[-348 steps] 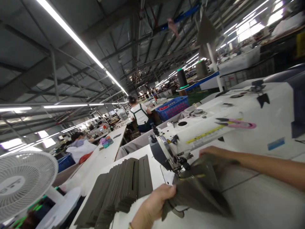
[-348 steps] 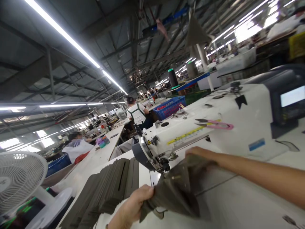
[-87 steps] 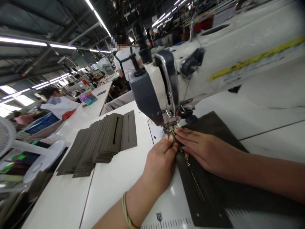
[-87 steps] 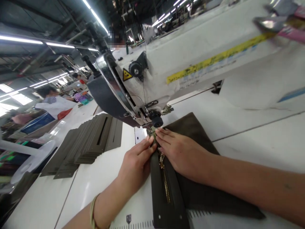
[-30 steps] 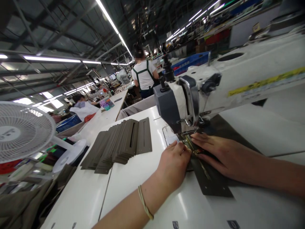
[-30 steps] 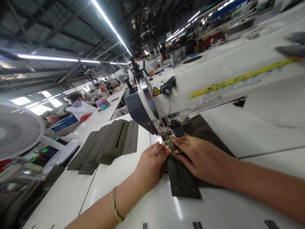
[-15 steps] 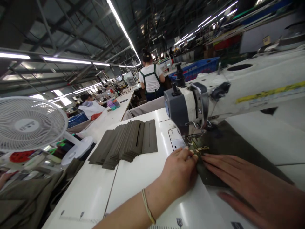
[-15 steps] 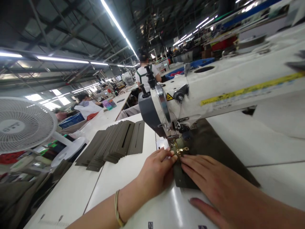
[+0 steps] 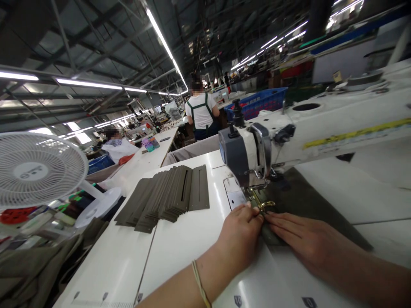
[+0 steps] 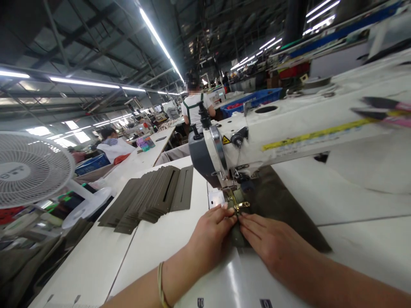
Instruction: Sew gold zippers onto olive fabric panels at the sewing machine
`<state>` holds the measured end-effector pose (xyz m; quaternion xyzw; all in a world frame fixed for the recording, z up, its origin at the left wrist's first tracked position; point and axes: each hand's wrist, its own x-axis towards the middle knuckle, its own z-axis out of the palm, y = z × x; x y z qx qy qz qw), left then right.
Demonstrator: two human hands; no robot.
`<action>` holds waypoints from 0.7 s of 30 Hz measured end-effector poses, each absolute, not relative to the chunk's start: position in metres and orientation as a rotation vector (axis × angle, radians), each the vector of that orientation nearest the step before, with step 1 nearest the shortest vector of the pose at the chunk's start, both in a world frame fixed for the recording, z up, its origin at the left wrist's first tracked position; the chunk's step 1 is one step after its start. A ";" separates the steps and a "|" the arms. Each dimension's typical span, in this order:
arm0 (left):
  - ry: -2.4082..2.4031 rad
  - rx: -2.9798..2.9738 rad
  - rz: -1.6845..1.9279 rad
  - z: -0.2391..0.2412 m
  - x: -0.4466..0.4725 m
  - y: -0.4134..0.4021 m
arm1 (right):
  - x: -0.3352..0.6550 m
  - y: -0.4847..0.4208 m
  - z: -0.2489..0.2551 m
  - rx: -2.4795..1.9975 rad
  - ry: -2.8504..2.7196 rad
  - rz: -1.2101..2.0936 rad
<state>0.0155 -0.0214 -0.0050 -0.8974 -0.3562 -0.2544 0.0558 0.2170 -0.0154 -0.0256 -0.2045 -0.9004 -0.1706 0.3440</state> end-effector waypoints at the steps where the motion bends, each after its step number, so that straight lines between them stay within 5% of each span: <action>1: -1.091 -2.728 -0.758 -0.005 0.015 -0.020 | 0.216 -0.015 -0.024 -0.534 -2.339 -0.458; 13: -1.173 -2.757 -0.775 -0.005 0.014 -0.006 | 0.210 -0.008 -0.013 -0.565 -2.293 -0.392; 17: -1.197 -2.767 -0.783 -0.004 0.015 -0.006 | 0.213 -0.003 -0.004 -0.749 -2.271 -0.074; 21: -1.246 -2.756 -0.756 0.000 0.016 -0.007 | 0.207 0.023 -0.003 -1.113 -2.149 -0.096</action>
